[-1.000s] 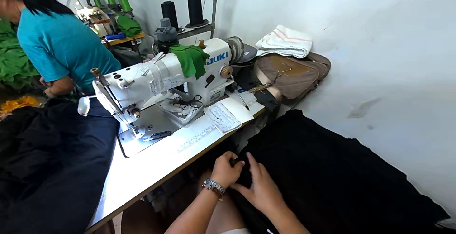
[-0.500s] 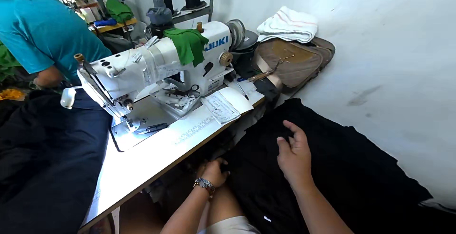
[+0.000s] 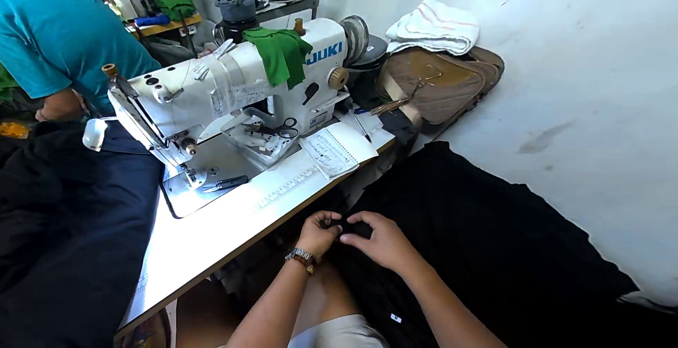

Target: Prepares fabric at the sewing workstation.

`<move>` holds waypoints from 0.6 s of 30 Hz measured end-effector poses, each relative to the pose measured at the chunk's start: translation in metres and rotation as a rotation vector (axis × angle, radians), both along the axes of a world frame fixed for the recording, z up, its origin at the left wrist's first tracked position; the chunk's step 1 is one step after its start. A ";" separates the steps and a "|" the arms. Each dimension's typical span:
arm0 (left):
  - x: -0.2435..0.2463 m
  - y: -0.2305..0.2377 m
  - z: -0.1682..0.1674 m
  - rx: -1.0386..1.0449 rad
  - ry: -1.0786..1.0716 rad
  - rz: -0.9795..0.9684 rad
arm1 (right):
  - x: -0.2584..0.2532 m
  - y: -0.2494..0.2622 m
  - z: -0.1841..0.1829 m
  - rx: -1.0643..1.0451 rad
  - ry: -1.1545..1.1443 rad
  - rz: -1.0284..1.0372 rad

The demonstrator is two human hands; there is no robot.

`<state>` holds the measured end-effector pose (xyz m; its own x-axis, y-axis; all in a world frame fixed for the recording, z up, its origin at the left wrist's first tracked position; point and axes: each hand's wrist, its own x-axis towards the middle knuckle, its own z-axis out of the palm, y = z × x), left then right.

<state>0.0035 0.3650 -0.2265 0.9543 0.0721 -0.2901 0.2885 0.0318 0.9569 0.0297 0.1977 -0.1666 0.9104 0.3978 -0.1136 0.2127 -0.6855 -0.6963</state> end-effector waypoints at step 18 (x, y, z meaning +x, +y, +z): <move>0.006 0.002 -0.031 0.693 0.137 -0.427 | 0.014 -0.052 0.037 0.011 -0.282 -0.397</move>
<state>0.0096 0.3673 -0.2578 0.8994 -0.0836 -0.4290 0.2577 -0.6914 0.6750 0.0440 0.1456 -0.1291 0.9867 0.0133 0.1619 0.1178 -0.7452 -0.6563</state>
